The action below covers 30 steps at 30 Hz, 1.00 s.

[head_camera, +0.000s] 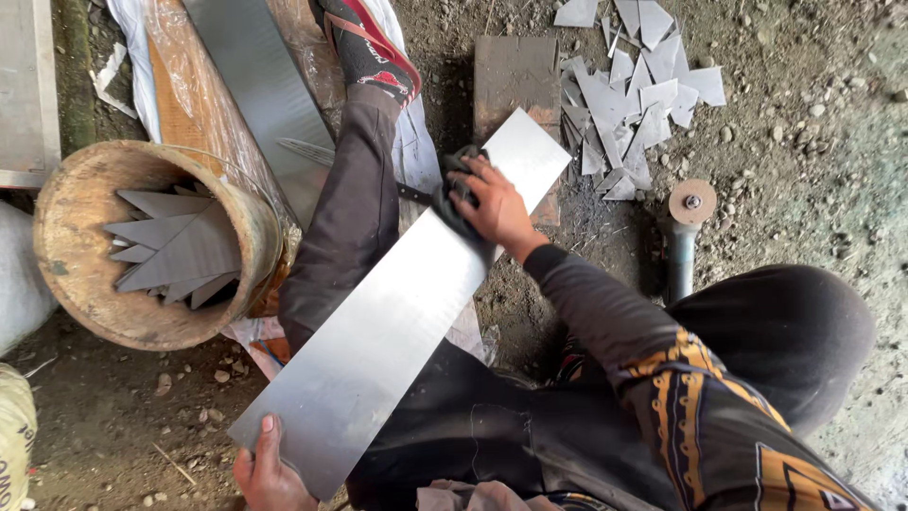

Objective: The person sits on the ground and smooths the edges of small triangular metal pieces using a sanding block on a wooden board. They place the finished pieces into a bucket. Later, they use a knife to scrape a larger metal sheet and then mark it with a pencil and a template.

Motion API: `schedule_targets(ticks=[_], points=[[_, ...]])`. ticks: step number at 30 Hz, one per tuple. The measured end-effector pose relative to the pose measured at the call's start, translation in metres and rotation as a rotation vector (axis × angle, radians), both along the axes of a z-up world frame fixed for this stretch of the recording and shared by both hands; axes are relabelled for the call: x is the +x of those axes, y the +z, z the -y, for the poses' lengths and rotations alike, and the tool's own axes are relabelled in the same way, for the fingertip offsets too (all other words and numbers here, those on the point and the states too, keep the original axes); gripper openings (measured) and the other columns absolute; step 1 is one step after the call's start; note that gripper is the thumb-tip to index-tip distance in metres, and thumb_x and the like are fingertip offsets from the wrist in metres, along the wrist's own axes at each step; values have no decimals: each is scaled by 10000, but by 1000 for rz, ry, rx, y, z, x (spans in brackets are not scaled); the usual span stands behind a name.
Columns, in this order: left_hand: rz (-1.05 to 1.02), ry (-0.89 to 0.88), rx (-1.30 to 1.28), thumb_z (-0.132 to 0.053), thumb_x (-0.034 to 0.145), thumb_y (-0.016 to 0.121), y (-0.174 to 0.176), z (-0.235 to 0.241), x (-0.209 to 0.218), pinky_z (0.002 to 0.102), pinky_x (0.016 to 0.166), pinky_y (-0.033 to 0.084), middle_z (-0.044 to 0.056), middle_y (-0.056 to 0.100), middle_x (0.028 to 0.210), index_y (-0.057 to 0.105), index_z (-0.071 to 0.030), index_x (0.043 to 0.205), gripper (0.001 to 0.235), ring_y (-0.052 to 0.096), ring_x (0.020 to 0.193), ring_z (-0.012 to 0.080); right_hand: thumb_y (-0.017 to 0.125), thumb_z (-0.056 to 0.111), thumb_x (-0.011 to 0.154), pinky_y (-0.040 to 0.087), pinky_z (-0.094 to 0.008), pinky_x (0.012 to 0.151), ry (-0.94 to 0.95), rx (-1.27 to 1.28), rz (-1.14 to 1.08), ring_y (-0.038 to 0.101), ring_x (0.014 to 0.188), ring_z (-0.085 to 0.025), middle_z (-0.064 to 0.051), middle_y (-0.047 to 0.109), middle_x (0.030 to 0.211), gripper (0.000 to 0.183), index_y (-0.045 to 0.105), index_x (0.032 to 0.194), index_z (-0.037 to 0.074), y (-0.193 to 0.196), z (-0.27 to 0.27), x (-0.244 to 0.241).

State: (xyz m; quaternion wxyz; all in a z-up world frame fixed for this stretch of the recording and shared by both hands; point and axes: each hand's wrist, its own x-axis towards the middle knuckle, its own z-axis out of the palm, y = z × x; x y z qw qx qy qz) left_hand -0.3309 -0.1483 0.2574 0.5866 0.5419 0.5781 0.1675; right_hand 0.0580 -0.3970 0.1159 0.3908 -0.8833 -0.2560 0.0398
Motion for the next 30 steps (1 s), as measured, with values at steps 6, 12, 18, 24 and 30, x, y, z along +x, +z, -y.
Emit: schedule_targets(ticks=[6,12,18,24,30], points=[[10,31,-19,-238,984,648,-11,-8,-5,337,740,579,104,742,1060,721,-12,1145,287,715,906,178,667,282,1011,510,-409,1060,-74,-126,-90,610,1279,-344,-145,590,1473,341,695,1329,161,-65,47,87],[-225,94,148,-165,1088,690,-12,1,-2,499,599,415,218,480,855,392,178,892,495,433,712,299,655,253,993,489,-444,1028,-289,-238,-67,604,1226,-396,-160,592,1442,394,664,1357,100,-82,96,71],[183,84,62,-141,1002,677,-1,17,13,269,900,500,28,675,1059,666,49,1094,211,622,989,111,634,205,1037,491,-506,1021,-278,-246,13,589,1253,-474,-261,607,1385,359,653,1309,-28,-46,85,-4],[180,-54,38,-244,1047,626,30,39,30,290,867,465,81,700,1010,693,62,1105,318,617,937,157,647,147,993,543,-455,1009,-118,-101,-19,610,1270,-441,-239,573,1449,371,651,1341,17,46,8,-113],[510,-64,-120,-521,1051,443,50,56,42,362,1101,421,197,604,1381,516,55,1412,684,574,1265,250,747,106,810,488,-467,1082,187,70,-43,523,1345,-437,-189,530,1483,565,635,1364,88,162,-58,-221]])
